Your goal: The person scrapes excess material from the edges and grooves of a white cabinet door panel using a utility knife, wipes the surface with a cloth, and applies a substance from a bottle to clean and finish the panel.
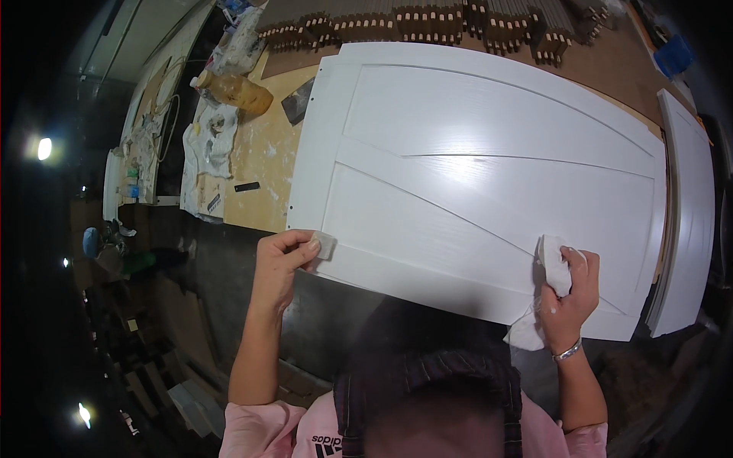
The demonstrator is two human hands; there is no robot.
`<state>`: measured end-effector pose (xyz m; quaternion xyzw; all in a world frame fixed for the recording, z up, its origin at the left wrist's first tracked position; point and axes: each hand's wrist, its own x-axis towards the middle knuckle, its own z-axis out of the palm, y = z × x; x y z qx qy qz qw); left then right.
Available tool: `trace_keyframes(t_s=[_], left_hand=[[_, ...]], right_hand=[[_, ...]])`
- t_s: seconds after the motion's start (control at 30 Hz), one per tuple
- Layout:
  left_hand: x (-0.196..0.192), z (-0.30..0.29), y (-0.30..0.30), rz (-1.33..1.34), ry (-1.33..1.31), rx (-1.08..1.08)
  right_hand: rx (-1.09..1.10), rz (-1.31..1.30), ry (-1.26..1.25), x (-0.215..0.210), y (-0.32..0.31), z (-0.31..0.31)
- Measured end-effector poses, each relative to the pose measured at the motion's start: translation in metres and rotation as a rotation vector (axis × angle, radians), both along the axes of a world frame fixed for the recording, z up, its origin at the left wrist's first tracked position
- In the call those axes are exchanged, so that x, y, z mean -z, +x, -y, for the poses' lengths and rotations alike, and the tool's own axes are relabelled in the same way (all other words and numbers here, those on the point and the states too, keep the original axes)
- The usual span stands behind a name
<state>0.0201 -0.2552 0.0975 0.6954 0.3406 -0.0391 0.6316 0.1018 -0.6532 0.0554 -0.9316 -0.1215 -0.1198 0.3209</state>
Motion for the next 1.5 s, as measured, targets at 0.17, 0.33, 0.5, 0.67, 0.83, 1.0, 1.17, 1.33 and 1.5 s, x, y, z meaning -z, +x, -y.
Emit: trace_keyframes(t_s=[0.17,0.33,0.5,0.67,0.83,1.0,1.17,1.33,1.5], left_hand=[[0.004,0.012,0.007,0.130,0.170,-0.023],[-0.008,0.030,0.016,0.175,0.895,0.552],[-0.007,-0.026,-0.023,0.182,0.645,0.131],[-0.006,-0.038,-0.032,0.319,0.079,-0.194],[0.012,-0.114,-0.032,0.442,0.028,-0.300],[0.042,-0.239,-0.028,0.431,-0.174,-0.448],[0.081,-0.332,0.012,0.354,-0.135,-0.408],[0.099,-0.376,0.041,0.322,-0.158,-0.409],[0.106,-0.397,0.044,0.296,-0.239,-0.394]], right_hand=[[-0.011,0.009,0.007,0.004,0.002,0.004],[-0.004,0.035,0.022,0.005,0.003,0.008],[-0.045,-0.029,0.024,-0.001,0.001,-0.001],[-0.158,-0.098,0.099,-0.013,-0.001,-0.017],[-0.281,-0.057,0.137,-0.019,0.007,-0.074],[-0.274,-0.002,0.225,-0.028,0.029,-0.188],[-0.346,0.052,-0.051,-0.034,0.050,-0.308],[-0.421,-0.303,-0.047,-0.037,0.049,-0.425],[-0.617,-0.464,0.065,0.004,0.073,-0.516]])
